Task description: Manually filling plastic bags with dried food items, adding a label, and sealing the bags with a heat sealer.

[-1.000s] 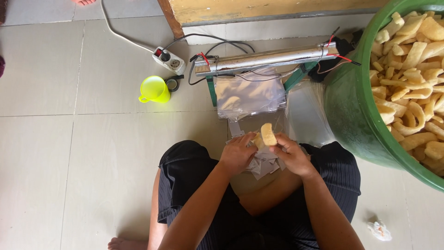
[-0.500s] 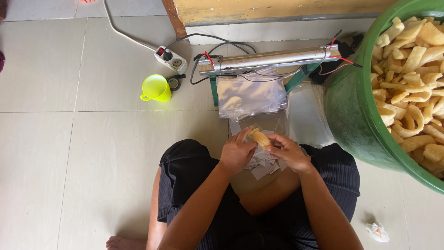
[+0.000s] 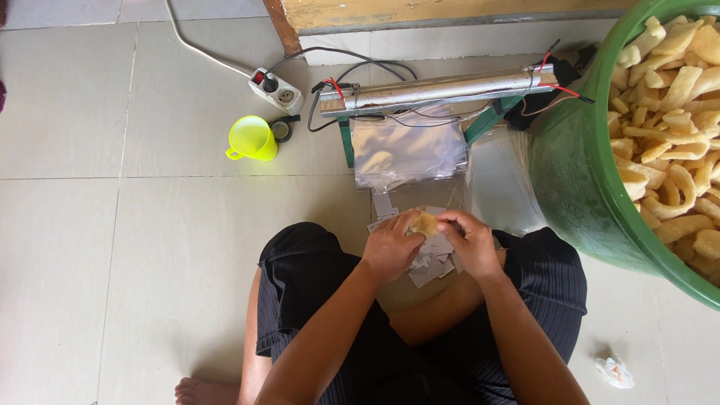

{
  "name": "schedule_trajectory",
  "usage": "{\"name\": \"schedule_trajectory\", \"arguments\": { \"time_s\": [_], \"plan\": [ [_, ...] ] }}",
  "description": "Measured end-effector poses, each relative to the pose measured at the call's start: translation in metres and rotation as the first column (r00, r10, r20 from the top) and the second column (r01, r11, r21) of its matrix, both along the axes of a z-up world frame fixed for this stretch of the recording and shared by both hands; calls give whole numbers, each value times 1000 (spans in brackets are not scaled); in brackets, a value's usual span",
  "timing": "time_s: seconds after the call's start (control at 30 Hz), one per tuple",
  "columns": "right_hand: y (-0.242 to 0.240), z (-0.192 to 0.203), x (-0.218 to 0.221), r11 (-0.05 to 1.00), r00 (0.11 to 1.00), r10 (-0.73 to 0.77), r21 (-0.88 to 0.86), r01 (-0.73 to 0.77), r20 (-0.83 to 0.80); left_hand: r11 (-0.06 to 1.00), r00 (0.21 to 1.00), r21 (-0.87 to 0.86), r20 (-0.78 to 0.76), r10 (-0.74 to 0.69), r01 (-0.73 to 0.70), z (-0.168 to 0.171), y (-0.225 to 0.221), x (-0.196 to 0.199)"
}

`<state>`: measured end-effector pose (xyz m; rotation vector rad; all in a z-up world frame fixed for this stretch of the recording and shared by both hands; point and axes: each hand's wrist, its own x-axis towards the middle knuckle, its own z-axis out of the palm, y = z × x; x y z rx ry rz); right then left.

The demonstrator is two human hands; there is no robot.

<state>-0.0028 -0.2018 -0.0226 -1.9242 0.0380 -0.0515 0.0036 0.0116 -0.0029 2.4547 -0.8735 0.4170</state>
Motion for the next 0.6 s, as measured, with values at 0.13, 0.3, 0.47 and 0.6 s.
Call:
{"name": "schedule_trajectory", "arguments": {
  "time_s": [0.13, 0.3, 0.47, 0.6],
  "plan": [
    [20, 37, 1, 988, 991, 67, -145, -49, 118, 999, 999, -16, -15, -45, 45, 3, -1, -3],
    [29, 55, 4, 909, 936, 103, -414, 49, 337, 990, 995, -104, -7, -97, 96, 17, -3, -2],
    [25, 53, -6, 816, 909, 320, -566, -120, 268, 945, 981, -327, -172, -90, 30, 2, 6, -3],
    [22, 48, -12, 704, 920, 367, -688, -176, 140, 930, 984, -354, -103, -147, 102, -18, 7, -1]
  ]
}}
